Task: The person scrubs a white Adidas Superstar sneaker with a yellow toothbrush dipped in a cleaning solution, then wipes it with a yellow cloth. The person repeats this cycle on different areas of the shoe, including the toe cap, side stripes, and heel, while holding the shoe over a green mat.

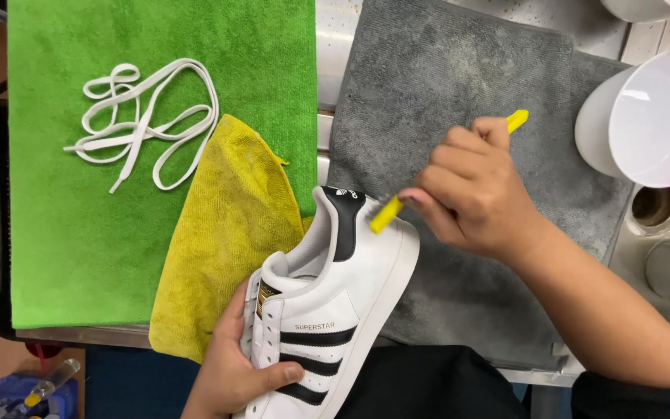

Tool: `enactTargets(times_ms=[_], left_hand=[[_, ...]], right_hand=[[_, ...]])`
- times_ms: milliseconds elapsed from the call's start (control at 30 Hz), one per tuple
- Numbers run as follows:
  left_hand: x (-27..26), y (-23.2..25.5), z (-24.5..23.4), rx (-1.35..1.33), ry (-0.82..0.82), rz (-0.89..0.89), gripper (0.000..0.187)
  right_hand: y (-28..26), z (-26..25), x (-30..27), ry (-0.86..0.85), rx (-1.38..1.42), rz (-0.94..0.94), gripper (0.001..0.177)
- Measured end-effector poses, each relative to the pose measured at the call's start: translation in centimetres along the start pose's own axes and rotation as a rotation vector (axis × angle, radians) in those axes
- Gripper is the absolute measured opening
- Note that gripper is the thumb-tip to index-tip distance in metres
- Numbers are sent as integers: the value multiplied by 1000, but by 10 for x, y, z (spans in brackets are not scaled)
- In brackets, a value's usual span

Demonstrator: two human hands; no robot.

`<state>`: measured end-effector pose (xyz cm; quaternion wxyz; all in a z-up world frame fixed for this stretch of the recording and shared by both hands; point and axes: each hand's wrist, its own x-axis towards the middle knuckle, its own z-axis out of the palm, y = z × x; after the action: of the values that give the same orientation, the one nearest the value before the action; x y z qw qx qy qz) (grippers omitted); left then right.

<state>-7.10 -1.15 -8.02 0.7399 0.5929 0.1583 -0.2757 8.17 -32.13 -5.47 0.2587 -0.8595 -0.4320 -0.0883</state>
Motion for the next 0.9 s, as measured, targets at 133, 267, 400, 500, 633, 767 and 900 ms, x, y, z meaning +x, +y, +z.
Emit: enactTargets(times_ms=[133, 267, 400, 500, 633, 767, 900], left_hand=[[0, 2, 0, 11, 8, -18, 118], [1, 0, -2, 38, -8, 13, 120], [-1, -4, -2, 34, 2, 8, 121], [-3, -5, -3, 27, 5, 17, 120], [1, 5, 1, 60, -2, 31, 117], [-1, 0, 0, 68, 3, 64, 120], [-1, -1, 1, -13, 1, 33, 118]], right_hand=[[-21, 1, 1, -19, -46, -47, 41], [-18, -5, -6, -56, -2, -112, 40], [-7, 9, -3, 62, -28, 83, 37], [-30, 8, -5, 15, -31, 17, 39], [-31, 0, -11, -14, 95, -30, 37], [-4, 13, -19, 82, -3, 297, 31], [-42, 11, -17, -10, 34, 63, 37]])
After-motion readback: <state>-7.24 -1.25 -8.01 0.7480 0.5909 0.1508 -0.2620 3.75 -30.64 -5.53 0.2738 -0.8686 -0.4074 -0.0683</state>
